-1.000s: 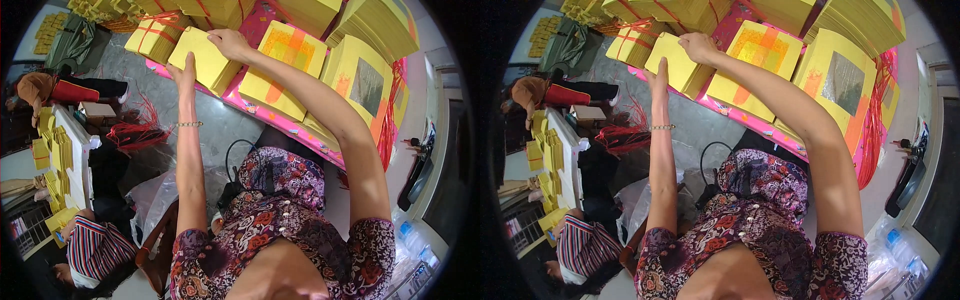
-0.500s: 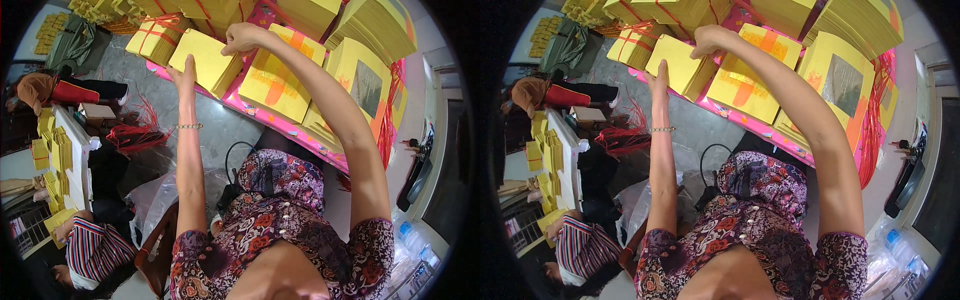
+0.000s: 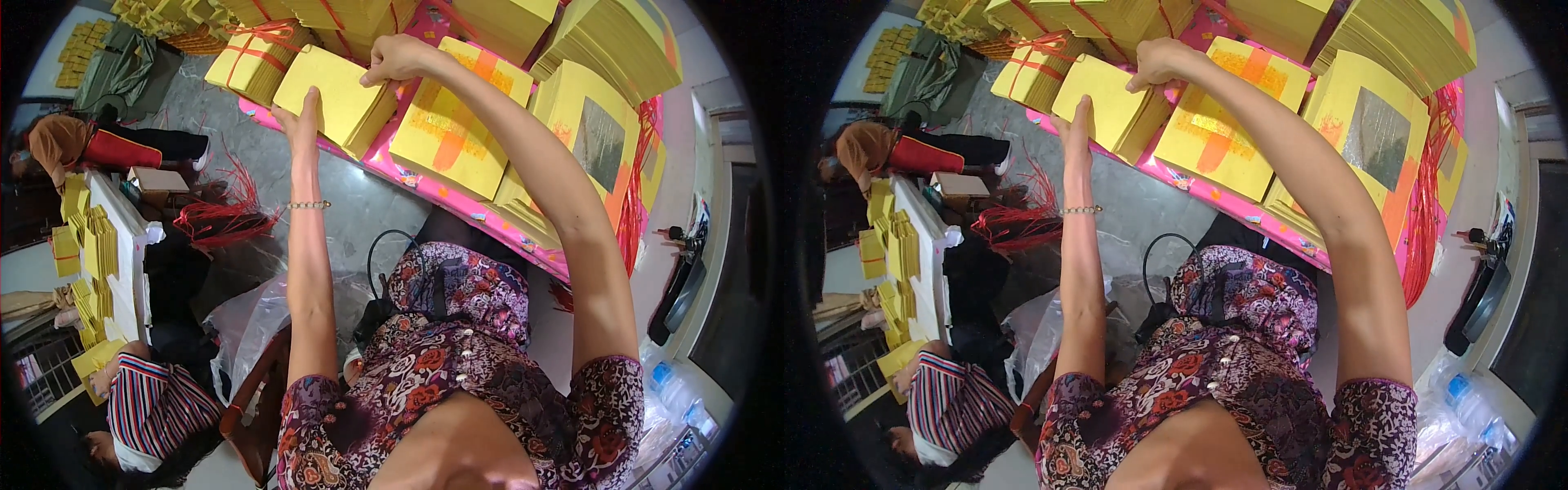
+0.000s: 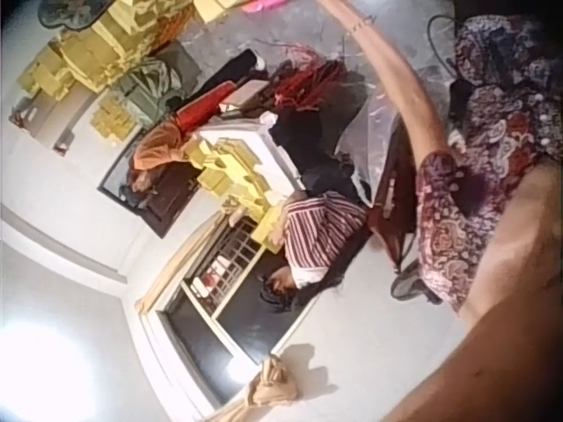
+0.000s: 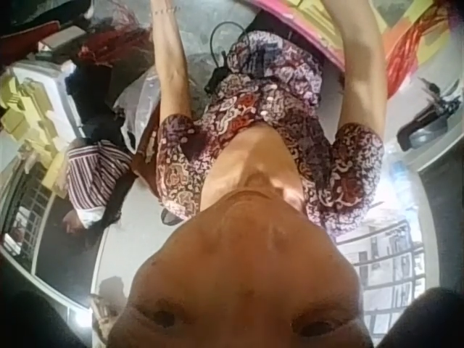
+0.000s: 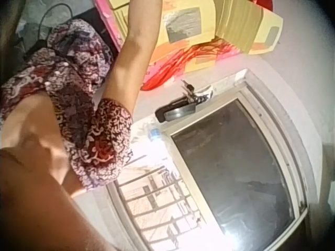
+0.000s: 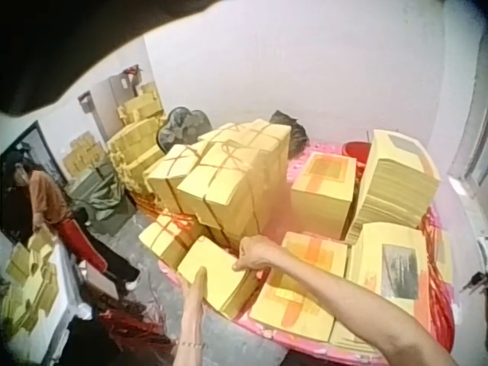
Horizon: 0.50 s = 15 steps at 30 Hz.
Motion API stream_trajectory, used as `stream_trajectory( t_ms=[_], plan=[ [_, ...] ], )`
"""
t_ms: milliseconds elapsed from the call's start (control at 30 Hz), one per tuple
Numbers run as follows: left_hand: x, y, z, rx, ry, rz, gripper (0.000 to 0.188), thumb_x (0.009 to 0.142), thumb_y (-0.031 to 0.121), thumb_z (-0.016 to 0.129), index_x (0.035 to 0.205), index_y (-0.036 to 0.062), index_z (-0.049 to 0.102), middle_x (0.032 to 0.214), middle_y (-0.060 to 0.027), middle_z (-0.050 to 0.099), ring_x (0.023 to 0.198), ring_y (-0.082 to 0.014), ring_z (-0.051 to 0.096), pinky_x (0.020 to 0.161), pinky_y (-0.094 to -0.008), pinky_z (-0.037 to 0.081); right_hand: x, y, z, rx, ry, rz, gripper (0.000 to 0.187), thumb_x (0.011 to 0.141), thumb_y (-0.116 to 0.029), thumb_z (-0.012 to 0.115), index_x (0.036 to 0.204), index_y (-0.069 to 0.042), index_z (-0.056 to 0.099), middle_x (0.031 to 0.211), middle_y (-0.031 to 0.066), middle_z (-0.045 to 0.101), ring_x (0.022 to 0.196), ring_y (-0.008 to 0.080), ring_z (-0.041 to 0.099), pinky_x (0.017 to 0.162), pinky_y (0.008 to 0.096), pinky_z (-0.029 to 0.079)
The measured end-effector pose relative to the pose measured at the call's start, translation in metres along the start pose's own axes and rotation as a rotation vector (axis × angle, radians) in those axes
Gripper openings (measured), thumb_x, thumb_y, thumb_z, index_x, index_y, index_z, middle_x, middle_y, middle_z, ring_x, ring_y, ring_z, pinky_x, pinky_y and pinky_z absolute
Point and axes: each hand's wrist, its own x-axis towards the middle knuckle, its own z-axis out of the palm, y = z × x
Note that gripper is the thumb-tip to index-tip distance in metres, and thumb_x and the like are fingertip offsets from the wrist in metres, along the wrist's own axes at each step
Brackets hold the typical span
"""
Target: Counting and organizing stacks of yellow joss ritual paper at a workstation.
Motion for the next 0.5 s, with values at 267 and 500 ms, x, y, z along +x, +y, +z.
stream_trajectory(
  t_ms=[267,500],
  plan=[
    [-0.005,-0.01,0.0,0.125,0.083,0.09,0.089,0.074,0.023,0.076,0.136,-0.0046,0.018,0.134,-0.0223,0.033,0.123,-0.0293,0.036,0.104,-0.0391,0.031,0.001,0.002,0.009,-0.001,0.0,0.03,0.036,0.075,-0.033,0.073,0.068,-0.001,0.059,0.064,0.0083,0.064,0.057,0.015,0.065,0.048,0.028,0.049],
    [-0.031,0.02,0.018,0.555,0.269,0.327,0.094,0.072,0.032,0.076,0.137,-0.0054,0.018,0.127,-0.0319,0.027,0.118,-0.0445,0.03,0.102,-0.0521,0.027,-0.009,-0.003,0.0,-0.196,0.002,0.05,0.039,0.075,-0.039,0.07,0.071,-0.001,0.064,0.063,0.0077,0.064,0.057,0.0212,0.063,0.055,0.0351,0.049]
  ],
)
